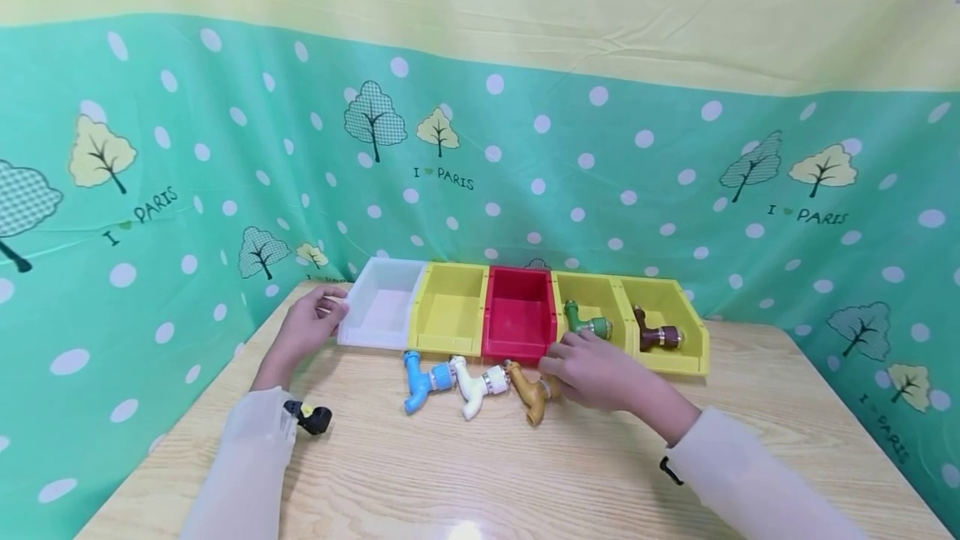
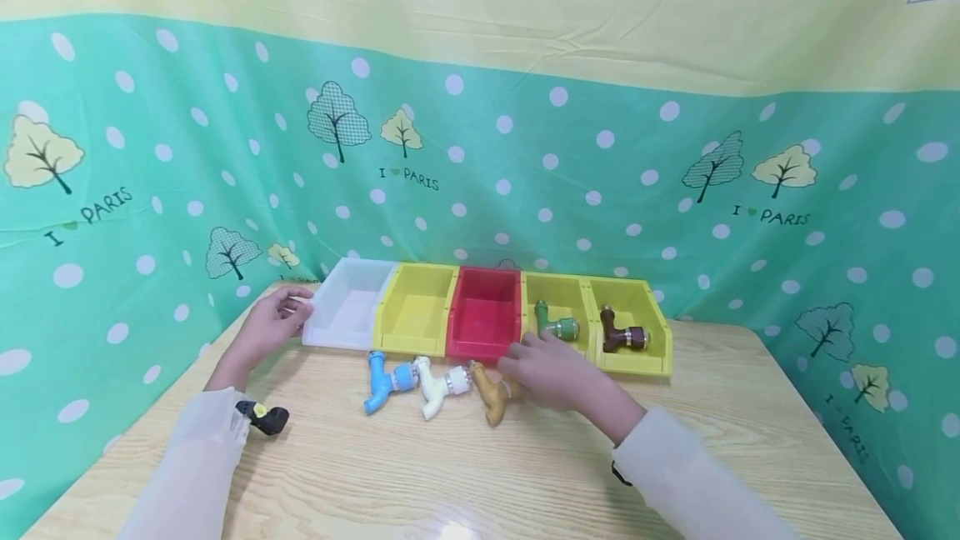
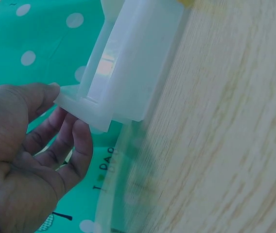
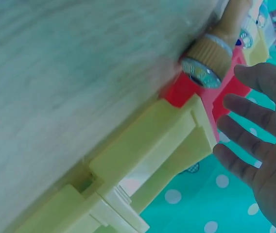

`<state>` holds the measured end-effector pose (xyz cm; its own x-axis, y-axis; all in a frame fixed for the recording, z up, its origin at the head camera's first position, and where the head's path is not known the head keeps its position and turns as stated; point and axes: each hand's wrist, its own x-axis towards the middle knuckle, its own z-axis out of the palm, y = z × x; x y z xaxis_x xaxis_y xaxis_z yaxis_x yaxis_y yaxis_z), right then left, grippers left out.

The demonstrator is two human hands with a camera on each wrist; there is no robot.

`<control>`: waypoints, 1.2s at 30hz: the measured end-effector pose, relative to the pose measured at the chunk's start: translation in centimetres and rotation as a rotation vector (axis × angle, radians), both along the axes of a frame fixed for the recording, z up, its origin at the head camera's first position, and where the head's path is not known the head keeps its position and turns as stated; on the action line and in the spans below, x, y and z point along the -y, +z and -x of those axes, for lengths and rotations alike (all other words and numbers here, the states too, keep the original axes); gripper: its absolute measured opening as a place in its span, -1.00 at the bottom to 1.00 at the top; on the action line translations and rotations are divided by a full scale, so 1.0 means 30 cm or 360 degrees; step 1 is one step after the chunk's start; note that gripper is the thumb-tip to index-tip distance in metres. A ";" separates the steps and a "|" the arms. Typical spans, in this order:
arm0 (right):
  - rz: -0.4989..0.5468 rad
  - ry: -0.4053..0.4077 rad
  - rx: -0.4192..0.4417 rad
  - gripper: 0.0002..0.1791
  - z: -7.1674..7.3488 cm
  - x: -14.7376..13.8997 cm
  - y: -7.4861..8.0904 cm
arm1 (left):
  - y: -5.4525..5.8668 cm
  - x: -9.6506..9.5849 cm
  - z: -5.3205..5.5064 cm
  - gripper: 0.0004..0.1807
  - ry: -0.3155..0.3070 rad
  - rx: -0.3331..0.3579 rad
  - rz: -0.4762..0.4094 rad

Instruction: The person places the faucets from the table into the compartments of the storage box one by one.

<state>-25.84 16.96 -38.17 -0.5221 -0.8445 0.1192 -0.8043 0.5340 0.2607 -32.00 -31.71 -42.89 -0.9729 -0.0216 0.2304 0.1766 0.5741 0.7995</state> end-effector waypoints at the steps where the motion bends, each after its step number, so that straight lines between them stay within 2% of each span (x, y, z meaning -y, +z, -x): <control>1: 0.0003 0.0009 0.0013 -0.79 -0.004 0.003 -0.003 | 0.001 0.000 0.000 -0.62 -0.0003 0.0001 0.0000; 10: -0.0024 0.0069 0.0134 -0.70 -0.022 0.013 -0.034 | 0.001 -0.001 -0.004 -0.64 0.0009 0.0005 0.0004; 19: -0.0028 0.0120 0.0185 -0.61 -0.020 0.024 -0.065 | 0.004 0.000 -0.003 -0.64 0.0004 -0.0005 0.0007; 25: -0.0114 0.0118 0.0203 -0.69 -0.024 0.039 -0.074 | 0.004 -0.004 -0.005 -0.63 0.0008 0.0009 0.0003; 36: -0.0089 0.0078 0.0325 -0.77 -0.022 0.061 -0.062 | 0.005 -0.002 -0.003 -0.60 -0.0009 0.0006 0.0003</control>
<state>-25.17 15.14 -40.03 -0.4885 -0.8719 -0.0325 -0.8682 0.4820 0.1179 -31.92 -31.66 -42.74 -0.9738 -0.0159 0.2269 0.1769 0.5744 0.7992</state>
